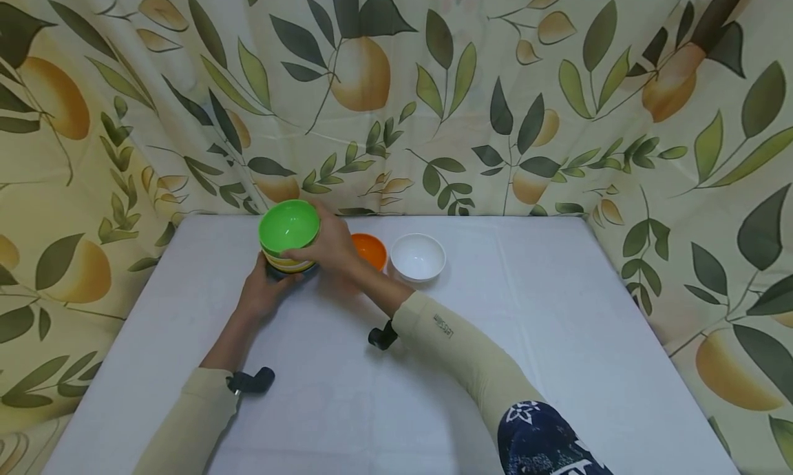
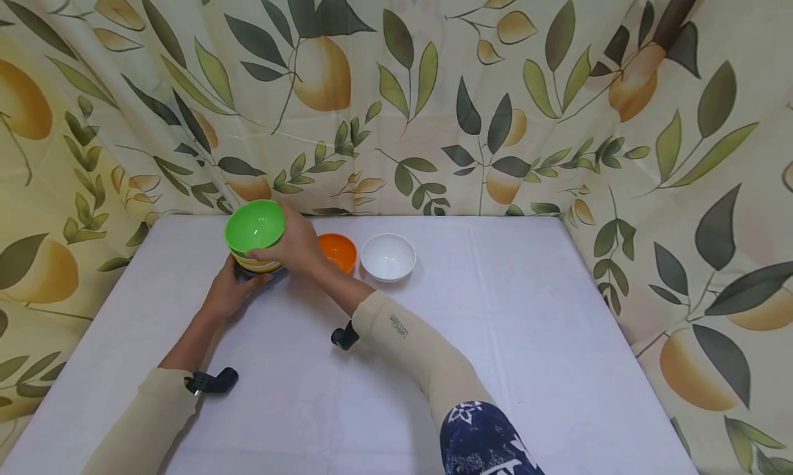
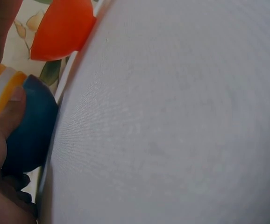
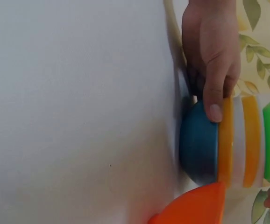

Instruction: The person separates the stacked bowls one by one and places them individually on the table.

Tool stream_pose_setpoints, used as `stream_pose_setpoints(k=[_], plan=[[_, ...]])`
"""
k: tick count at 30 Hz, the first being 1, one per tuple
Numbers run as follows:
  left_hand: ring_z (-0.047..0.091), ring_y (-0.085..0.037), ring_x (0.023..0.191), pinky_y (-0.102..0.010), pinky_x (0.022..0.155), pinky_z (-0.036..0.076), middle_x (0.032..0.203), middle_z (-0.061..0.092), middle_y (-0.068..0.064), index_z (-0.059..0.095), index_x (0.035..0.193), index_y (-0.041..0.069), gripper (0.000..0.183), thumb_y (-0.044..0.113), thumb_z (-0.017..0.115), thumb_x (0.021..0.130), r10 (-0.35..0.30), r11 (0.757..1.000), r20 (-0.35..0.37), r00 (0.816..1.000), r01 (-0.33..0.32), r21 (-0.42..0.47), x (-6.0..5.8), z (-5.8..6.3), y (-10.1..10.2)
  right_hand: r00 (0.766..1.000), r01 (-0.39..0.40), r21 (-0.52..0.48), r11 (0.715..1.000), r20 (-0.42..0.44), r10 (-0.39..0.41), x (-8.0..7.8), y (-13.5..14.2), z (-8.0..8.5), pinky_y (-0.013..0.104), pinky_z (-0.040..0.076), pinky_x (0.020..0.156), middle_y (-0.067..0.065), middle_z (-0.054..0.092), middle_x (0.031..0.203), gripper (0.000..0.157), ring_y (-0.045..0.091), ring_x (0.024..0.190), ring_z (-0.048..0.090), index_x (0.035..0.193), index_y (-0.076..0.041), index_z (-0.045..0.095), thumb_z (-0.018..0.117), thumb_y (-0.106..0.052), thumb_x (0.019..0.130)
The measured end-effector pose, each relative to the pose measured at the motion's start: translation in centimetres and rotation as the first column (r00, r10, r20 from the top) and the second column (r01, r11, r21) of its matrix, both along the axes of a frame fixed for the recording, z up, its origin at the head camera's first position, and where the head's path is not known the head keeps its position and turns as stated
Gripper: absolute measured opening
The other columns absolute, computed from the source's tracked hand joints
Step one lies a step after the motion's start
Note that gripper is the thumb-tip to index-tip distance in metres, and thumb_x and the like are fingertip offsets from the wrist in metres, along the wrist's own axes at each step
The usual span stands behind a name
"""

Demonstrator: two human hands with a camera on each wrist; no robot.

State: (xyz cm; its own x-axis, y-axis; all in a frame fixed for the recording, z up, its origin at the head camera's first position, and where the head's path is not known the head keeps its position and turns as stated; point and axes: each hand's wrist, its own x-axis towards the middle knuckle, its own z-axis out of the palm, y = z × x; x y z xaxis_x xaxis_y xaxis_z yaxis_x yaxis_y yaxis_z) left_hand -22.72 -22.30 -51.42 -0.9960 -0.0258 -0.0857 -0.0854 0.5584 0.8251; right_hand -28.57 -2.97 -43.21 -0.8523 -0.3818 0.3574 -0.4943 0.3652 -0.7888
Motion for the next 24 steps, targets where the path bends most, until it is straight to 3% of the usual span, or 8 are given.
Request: stream_pose_setpoints(k=[11, 18, 24], plan=[[0.02, -0.048, 0.155, -0.064, 0.126, 0.02, 0.167, 0.026, -0.029, 0.008, 0.168, 0.004, 0.107, 0.049, 0.076, 0.096, -0.007, 1.0, -0.015, 1.0, 0.007, 0.003, 0.0, 0.1, 0.0, 0.998, 0.053, -0.073, 0.996, -0.01, -0.054, 2.0, 2.4, 2.2, 0.025, 0.05, 0.106, 0.013, 0.065, 0.14, 0.104, 0.021, 0.126, 0.062, 0.155, 0.002, 0.045, 0.1, -0.026, 0.071], [0.02, -0.048, 0.155, -0.064, 0.126, 0.018, 0.167, 0.026, -0.029, 0.008, 0.168, 0.006, 0.109, 0.05, 0.077, 0.095, 0.006, 1.0, -0.037, 0.999, -0.006, 0.007, 0.0, 0.0, -0.1, 0.994, 0.083, -0.153, 0.985, 0.077, -0.072, 3.5, 4.0, 3.2, 0.028, 0.05, 0.108, 0.013, 0.063, 0.143, 0.106, 0.02, 0.132, 0.059, 0.158, 0.0, 0.043, 0.1, -0.022, 0.071], [0.015, -0.046, 0.157, -0.062, 0.127, 0.014, 0.17, 0.021, -0.027, 0.004, 0.169, 0.008, 0.114, 0.048, 0.079, 0.094, 0.019, 0.999, -0.003, 1.0, -0.019, 0.04, -0.1, -0.2, 0.2, 0.992, 0.101, -0.173, 0.98, 0.096, -0.086, 4.9, 6.4, 3.4, 0.032, 0.053, 0.106, 0.009, 0.062, 0.143, 0.103, 0.019, 0.128, 0.061, 0.159, -0.005, 0.043, 0.099, -0.021, 0.073]])
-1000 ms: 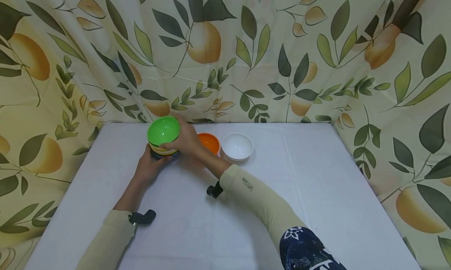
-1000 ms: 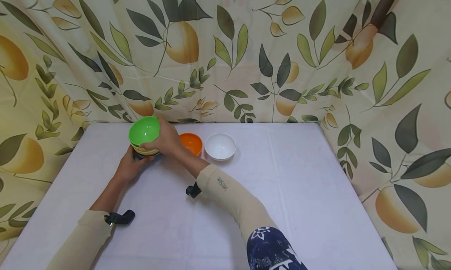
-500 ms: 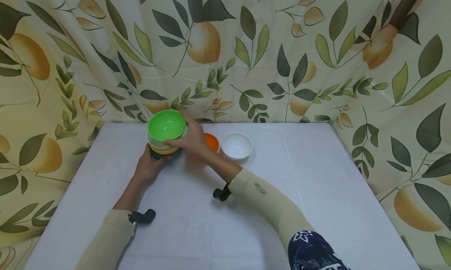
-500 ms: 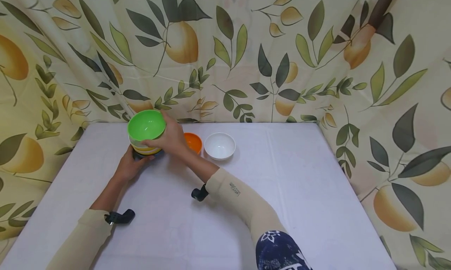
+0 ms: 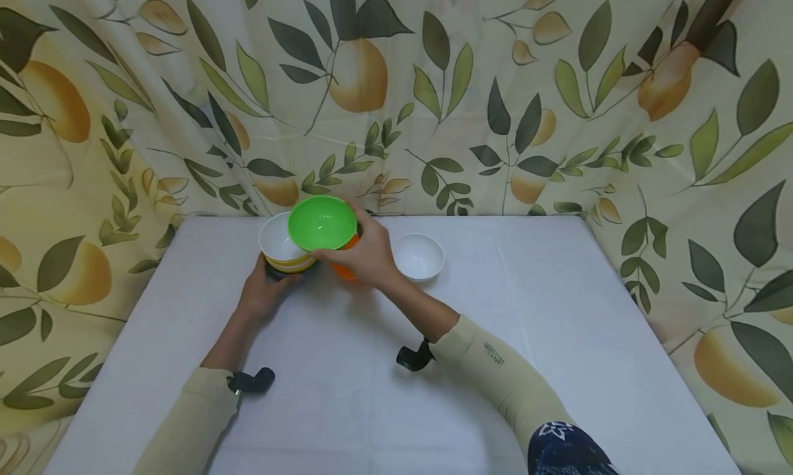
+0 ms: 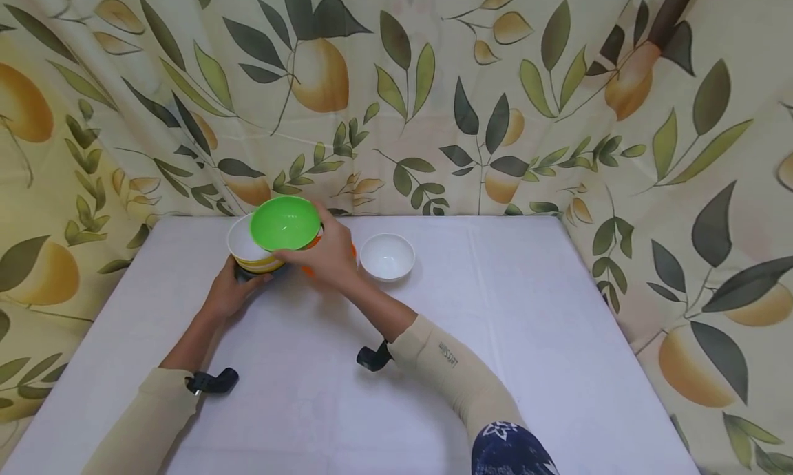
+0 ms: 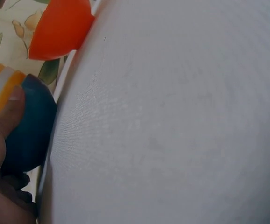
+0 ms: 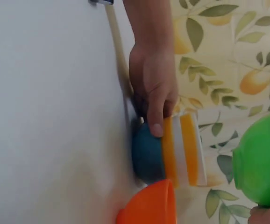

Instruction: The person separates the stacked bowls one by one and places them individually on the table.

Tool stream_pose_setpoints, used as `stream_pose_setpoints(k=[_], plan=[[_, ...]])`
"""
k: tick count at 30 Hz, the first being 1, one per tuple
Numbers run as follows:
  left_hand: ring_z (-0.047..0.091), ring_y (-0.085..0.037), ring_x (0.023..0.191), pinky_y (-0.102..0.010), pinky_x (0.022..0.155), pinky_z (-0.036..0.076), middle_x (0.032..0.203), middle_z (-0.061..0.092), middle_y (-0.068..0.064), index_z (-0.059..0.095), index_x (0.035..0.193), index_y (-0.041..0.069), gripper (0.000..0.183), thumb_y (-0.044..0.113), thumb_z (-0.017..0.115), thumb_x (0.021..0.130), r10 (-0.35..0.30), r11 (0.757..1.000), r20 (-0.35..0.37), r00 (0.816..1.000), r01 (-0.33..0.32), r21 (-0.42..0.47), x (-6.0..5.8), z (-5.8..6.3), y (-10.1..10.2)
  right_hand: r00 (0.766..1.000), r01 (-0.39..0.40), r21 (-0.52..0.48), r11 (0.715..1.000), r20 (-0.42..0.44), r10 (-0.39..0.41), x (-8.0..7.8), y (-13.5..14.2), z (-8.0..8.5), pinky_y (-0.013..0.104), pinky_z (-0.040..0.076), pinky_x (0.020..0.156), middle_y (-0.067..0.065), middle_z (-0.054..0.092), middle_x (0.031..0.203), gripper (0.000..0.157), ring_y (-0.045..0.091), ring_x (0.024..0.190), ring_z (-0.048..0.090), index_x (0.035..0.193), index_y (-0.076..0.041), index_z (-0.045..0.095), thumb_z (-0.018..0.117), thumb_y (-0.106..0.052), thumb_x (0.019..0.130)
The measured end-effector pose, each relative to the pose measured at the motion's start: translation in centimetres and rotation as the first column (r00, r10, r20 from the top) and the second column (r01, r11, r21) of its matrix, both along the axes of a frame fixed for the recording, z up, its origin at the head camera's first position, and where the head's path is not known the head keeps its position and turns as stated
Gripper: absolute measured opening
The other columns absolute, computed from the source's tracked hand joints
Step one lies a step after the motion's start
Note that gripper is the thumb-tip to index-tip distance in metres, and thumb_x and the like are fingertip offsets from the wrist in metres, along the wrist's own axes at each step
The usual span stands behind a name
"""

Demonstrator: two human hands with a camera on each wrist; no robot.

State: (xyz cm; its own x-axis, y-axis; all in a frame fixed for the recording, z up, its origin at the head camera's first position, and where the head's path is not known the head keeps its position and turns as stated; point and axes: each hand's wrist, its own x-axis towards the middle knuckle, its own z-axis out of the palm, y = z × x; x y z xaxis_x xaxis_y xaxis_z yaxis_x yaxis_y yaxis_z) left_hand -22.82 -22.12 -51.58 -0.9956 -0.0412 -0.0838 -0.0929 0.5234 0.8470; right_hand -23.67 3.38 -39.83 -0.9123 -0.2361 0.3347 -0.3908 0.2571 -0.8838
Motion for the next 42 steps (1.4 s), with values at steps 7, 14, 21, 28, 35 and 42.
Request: stream_pose_setpoints(k=[7, 14, 21, 28, 35, 42], plan=[[0.014, -0.045, 0.158, -0.061, 0.128, 0.014, 0.171, 0.018, -0.026, 0.001, 0.17, 0.009, 0.119, 0.05, 0.081, 0.092, 0.003, 1.0, 0.007, 1.0, -0.003, 0.02, -0.4, 0.0, 0.3, 0.999, 0.051, -0.031, 0.998, -0.011, -0.052, 0.9, 2.5, -0.5, 0.04, 0.053, 0.107, 0.009, 0.064, 0.14, 0.101, 0.023, 0.127, 0.061, 0.156, -0.007, 0.047, 0.1, -0.017, 0.071], [0.014, -0.043, 0.158, -0.061, 0.128, 0.013, 0.172, 0.019, -0.024, 0.002, 0.17, 0.01, 0.117, 0.047, 0.081, 0.092, 0.014, 1.0, 0.012, 1.0, -0.014, 0.004, -0.4, 0.1, 0.4, 0.998, 0.038, -0.096, 0.995, -0.037, -0.042, 1.8, 4.4, -0.8, 0.043, 0.052, 0.11, 0.012, 0.063, 0.14, 0.094, 0.027, 0.127, 0.061, 0.152, -0.002, 0.05, 0.098, -0.011, 0.072], [0.011, -0.042, 0.159, -0.061, 0.128, 0.011, 0.173, 0.016, -0.023, 0.002, 0.17, 0.01, 0.118, 0.049, 0.081, 0.092, 0.019, 1.0, 0.03, 0.999, -0.02, 0.016, -0.3, 0.0, 0.2, 0.997, 0.058, -0.129, 0.99, -0.05, -0.065, 2.3, 6.3, -1.1, 0.041, 0.053, 0.109, 0.01, 0.065, 0.136, 0.088, 0.024, 0.124, 0.064, 0.147, -0.001, 0.055, 0.099, -0.012, 0.072], [0.012, -0.043, 0.158, -0.062, 0.128, 0.012, 0.173, 0.015, -0.023, 0.001, 0.17, 0.01, 0.12, 0.052, 0.081, 0.091, 0.015, 1.0, 0.04, 0.999, -0.015, 0.009, -0.1, -0.2, 0.0, 0.991, 0.135, -0.126, 0.983, 0.021, -0.133, 2.8, 8.8, -1.8, 0.043, 0.052, 0.111, 0.01, 0.062, 0.142, 0.095, 0.027, 0.127, 0.061, 0.152, 0.0, 0.05, 0.099, -0.009, 0.071], [0.012, -0.045, 0.158, -0.061, 0.128, 0.013, 0.172, 0.014, -0.025, 0.0, 0.169, 0.007, 0.119, 0.053, 0.079, 0.093, 0.007, 1.0, 0.033, 0.999, -0.006, -0.025, 0.1, 0.3, -0.1, 0.978, 0.2, -0.097, 0.975, 0.079, -0.193, 3.5, 11.2, -2.3, 0.043, 0.049, 0.114, 0.017, 0.055, 0.151, 0.107, 0.032, 0.132, 0.058, 0.159, 0.005, 0.038, 0.099, -0.01, 0.072], [0.013, -0.044, 0.158, -0.061, 0.128, 0.014, 0.172, 0.014, -0.025, 0.0, 0.169, 0.007, 0.117, 0.051, 0.078, 0.094, -0.003, 1.0, 0.021, 1.0, 0.004, -0.023, 0.0, 0.2, 0.0, 0.973, 0.232, -0.138, 0.963, 0.047, -0.228, 3.4, 13.8, -2.6, 0.046, 0.046, 0.116, 0.02, 0.056, 0.149, 0.097, 0.035, 0.134, 0.057, 0.155, 0.006, 0.043, 0.096, -0.007, 0.075]])
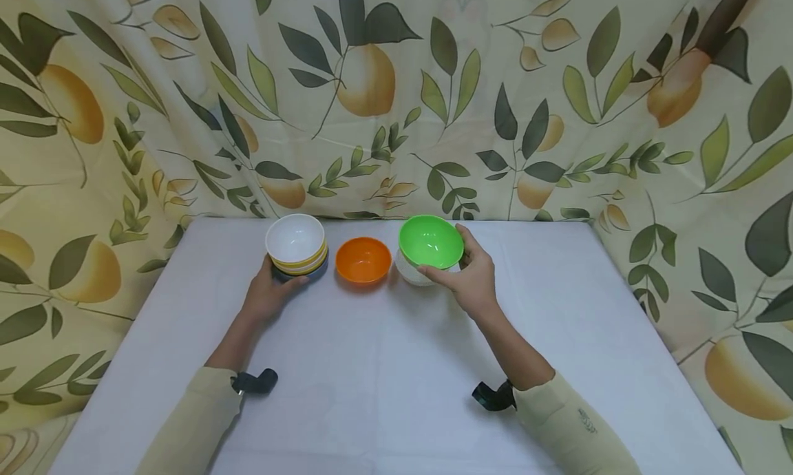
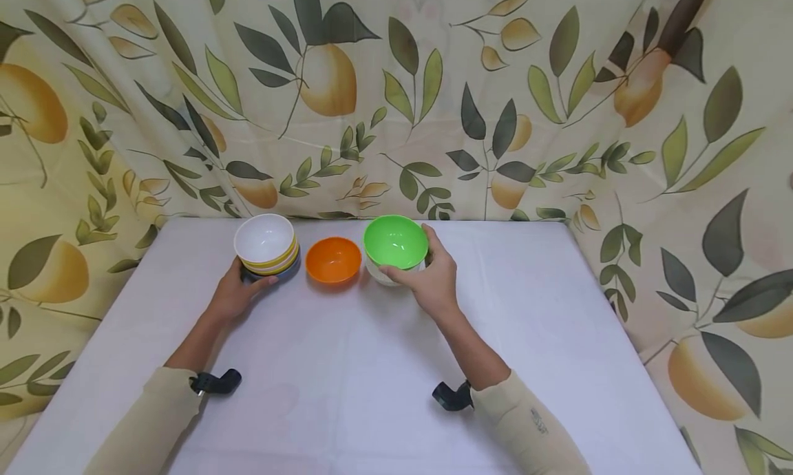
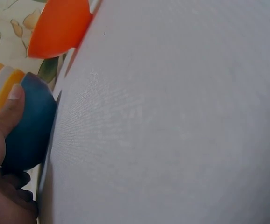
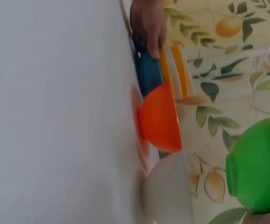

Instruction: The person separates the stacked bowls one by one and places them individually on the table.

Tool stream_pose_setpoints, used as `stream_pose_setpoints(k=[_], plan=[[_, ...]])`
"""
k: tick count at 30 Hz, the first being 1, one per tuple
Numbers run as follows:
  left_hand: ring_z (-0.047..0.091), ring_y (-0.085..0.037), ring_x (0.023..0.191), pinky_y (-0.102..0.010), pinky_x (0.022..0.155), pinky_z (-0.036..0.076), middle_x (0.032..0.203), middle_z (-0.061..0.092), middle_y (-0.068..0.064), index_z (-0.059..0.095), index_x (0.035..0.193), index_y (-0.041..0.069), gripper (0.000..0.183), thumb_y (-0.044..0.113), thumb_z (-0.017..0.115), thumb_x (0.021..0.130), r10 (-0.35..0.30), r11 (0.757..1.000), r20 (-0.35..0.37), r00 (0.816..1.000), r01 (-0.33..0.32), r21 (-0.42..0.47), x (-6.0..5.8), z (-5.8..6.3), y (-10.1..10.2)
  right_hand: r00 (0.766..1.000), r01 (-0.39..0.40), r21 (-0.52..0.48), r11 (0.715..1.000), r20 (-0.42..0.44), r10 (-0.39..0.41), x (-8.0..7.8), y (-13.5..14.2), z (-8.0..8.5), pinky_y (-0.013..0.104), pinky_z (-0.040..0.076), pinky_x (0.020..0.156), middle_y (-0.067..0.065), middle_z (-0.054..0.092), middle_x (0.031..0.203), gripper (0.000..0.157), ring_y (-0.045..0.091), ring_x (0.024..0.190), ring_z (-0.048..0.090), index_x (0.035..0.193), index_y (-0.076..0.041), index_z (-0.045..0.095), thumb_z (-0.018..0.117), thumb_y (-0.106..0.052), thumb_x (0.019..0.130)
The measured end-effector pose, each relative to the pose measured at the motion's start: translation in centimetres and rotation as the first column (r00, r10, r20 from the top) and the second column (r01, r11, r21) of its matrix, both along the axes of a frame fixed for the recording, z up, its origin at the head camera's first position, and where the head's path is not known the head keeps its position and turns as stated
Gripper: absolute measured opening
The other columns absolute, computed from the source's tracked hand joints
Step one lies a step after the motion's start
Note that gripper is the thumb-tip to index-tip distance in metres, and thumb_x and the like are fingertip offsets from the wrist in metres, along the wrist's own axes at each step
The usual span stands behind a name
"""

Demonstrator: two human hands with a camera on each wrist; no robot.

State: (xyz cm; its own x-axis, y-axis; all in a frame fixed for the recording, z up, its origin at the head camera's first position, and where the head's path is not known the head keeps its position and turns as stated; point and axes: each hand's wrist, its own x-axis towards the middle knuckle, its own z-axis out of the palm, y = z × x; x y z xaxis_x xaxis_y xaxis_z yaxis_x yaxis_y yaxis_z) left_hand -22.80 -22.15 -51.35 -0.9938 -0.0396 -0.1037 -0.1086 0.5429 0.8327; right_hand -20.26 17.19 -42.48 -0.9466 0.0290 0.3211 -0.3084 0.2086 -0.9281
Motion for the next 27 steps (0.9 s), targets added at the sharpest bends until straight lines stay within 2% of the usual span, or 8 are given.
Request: stream_pose_setpoints(k=[5, 12, 20, 27], plan=[[0.013, -0.044, 0.158, -0.061, 0.128, 0.014, 0.172, 0.015, -0.025, 0.0, 0.169, 0.007, 0.116, 0.049, 0.078, 0.094, 0.003, 1.0, -0.004, 1.0, -0.003, -0.002, 0.0, -0.1, 0.0, 0.998, 0.053, 0.014, 0.998, -0.018, -0.053, -0.1, 1.9, -0.4, 0.043, 0.048, 0.115, 0.018, 0.059, 0.145, 0.089, 0.032, 0.134, 0.057, 0.15, 0.004, 0.05, 0.096, -0.005, 0.075], [0.012, -0.043, 0.158, -0.06, 0.128, 0.013, 0.172, 0.014, -0.024, 0.0, 0.169, 0.008, 0.116, 0.049, 0.078, 0.094, 0.006, 1.0, 0.004, 1.0, -0.006, -0.004, -0.1, 0.0, 0.0, 0.988, 0.156, 0.04, 0.987, 0.003, -0.156, -0.2, 4.5, -1.4, 0.044, 0.044, 0.117, 0.019, 0.057, 0.147, 0.093, 0.031, 0.137, 0.054, 0.153, 0.005, 0.046, 0.095, -0.003, 0.075], [0.013, -0.044, 0.158, -0.061, 0.128, 0.014, 0.172, 0.015, -0.026, 0.0, 0.169, 0.006, 0.116, 0.049, 0.078, 0.095, -0.004, 1.0, -0.008, 1.0, 0.004, -0.015, -0.1, 0.2, 0.1, 0.969, 0.234, 0.063, 0.97, 0.063, -0.238, -0.3, 6.8, -2.8, 0.046, 0.039, 0.122, 0.02, 0.053, 0.151, 0.095, 0.031, 0.143, 0.048, 0.155, 0.005, 0.043, 0.094, -0.002, 0.076], [0.013, -0.044, 0.158, -0.061, 0.128, 0.014, 0.172, 0.015, -0.026, 0.0, 0.169, 0.006, 0.116, 0.049, 0.078, 0.095, -0.006, 1.0, -0.003, 1.0, 0.005, -0.014, -0.1, 0.0, 0.0, 0.947, 0.269, 0.13, 0.954, 0.147, -0.287, -0.3, 7.9, -4.4, 0.045, 0.036, 0.123, 0.026, 0.047, 0.156, 0.1, 0.035, 0.148, 0.042, 0.157, 0.009, 0.037, 0.094, -0.008, 0.078]])
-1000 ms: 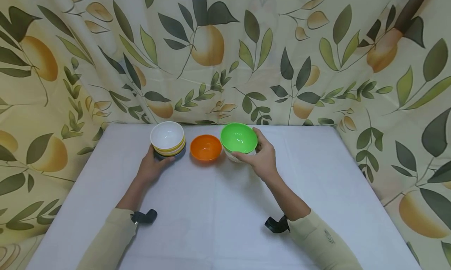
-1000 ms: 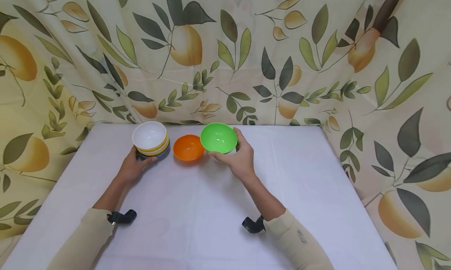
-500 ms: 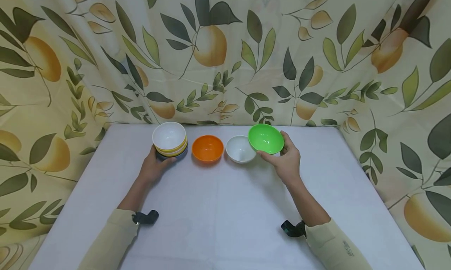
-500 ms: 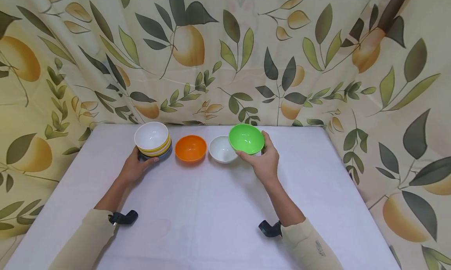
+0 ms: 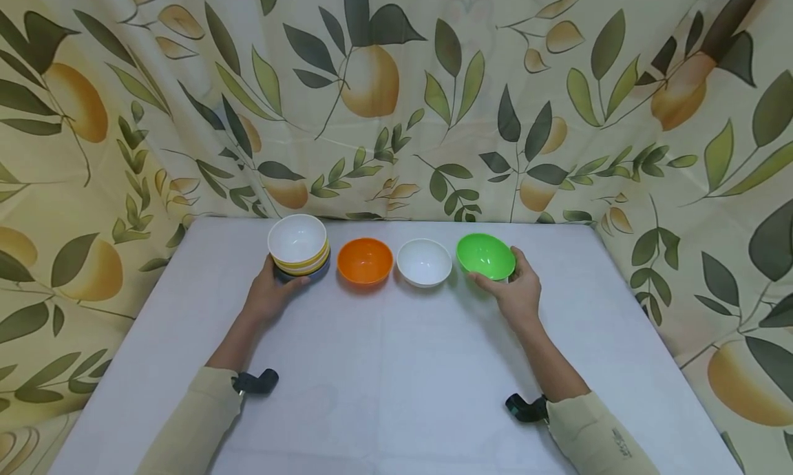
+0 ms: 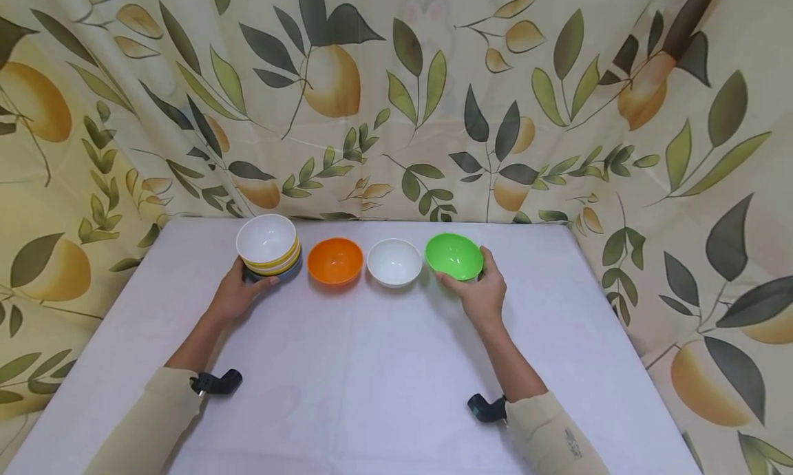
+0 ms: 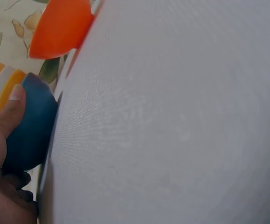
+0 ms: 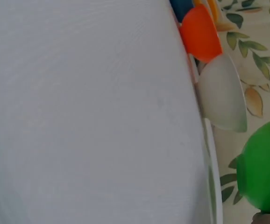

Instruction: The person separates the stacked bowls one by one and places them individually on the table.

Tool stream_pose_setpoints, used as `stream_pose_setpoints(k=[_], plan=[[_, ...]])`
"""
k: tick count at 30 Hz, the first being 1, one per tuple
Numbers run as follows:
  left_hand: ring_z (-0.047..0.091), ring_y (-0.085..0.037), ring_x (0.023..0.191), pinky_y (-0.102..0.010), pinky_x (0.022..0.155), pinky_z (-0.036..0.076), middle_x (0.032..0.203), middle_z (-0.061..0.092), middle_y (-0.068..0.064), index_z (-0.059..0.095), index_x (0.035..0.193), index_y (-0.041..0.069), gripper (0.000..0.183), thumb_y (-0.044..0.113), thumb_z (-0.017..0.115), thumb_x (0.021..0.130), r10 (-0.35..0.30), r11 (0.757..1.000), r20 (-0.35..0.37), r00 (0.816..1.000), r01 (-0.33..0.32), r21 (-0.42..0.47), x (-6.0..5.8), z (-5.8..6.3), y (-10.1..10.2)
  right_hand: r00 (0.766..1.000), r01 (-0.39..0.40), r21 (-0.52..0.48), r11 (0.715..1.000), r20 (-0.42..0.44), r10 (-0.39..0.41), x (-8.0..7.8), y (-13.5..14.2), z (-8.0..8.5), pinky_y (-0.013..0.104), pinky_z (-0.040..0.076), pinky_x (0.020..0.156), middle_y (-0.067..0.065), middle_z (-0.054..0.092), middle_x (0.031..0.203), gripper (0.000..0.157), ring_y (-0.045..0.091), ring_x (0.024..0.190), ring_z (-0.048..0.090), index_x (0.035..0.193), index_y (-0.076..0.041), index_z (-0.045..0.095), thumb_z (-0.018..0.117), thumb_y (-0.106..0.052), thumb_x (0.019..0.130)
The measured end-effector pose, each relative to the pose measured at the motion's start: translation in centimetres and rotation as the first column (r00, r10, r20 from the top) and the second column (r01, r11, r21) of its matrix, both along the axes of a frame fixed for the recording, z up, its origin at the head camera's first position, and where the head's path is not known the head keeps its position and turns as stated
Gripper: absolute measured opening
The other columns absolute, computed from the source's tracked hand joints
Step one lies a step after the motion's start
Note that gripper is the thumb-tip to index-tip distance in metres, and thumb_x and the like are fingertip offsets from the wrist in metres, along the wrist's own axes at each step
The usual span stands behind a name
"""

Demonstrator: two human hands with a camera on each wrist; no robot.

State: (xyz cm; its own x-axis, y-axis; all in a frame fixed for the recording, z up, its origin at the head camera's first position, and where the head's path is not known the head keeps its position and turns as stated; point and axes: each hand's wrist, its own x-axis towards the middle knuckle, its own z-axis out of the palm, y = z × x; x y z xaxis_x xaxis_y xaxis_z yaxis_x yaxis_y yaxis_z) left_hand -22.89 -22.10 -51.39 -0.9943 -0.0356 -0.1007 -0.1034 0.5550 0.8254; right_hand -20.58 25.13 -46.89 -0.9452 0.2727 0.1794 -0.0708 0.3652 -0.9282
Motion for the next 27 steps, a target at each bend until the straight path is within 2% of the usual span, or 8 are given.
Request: stream_pose_setpoints(k=[6, 13, 20, 27], plan=[[0.012, -0.044, 0.158, -0.062, 0.128, 0.014, 0.172, 0.014, -0.025, 0.0, 0.169, 0.006, 0.116, 0.05, 0.078, 0.094, -0.003, 1.0, 0.005, 1.0, 0.003, -0.001, 0.0, 0.1, 0.0, 0.997, 0.009, 0.005, 1.0, 0.074, -0.009, -0.2, 0.5, -1.3, 0.046, 0.034, 0.124, 0.028, 0.041, 0.16, 0.103, 0.036, 0.15, 0.038, 0.159, 0.01, 0.033, 0.094, -0.014, 0.08], [0.012, -0.042, 0.159, -0.06, 0.128, 0.014, 0.173, 0.014, -0.024, 0.0, 0.169, 0.007, 0.114, 0.046, 0.078, 0.095, -0.005, 1.0, -0.01, 1.0, 0.005, -0.014, 0.0, 0.0, 0.0, 0.995, 0.009, 0.038, 0.999, 0.1, -0.013, -0.2, 0.4, -1.4, 0.047, 0.031, 0.126, 0.028, 0.038, 0.162, 0.105, 0.037, 0.152, 0.034, 0.16, 0.009, 0.03, 0.094, -0.017, 0.081], [0.011, -0.042, 0.159, -0.06, 0.128, 0.013, 0.173, 0.013, -0.024, 0.0, 0.169, 0.006, 0.114, 0.046, 0.078, 0.096, -0.006, 1.0, -0.001, 1.0, 0.006, -0.013, 0.0, 0.1, 0.0, 0.994, 0.005, 0.064, 0.998, 0.109, -0.012, -0.1, 0.5, -1.9, 0.048, 0.031, 0.125, 0.026, 0.042, 0.16, 0.104, 0.037, 0.151, 0.036, 0.159, 0.007, 0.034, 0.096, -0.018, 0.079], [0.011, -0.042, 0.159, -0.061, 0.128, 0.013, 0.173, 0.013, -0.024, 0.0, 0.169, 0.007, 0.115, 0.047, 0.078, 0.095, -0.004, 1.0, 0.004, 1.0, 0.004, -0.007, -0.1, 0.0, 0.0, 0.988, 0.008, 0.116, 0.993, 0.154, -0.026, 0.3, 0.4, -1.7, 0.053, 0.023, 0.128, 0.027, 0.031, 0.166, 0.116, 0.04, 0.155, 0.027, 0.164, 0.006, 0.023, 0.096, -0.023, 0.079]])
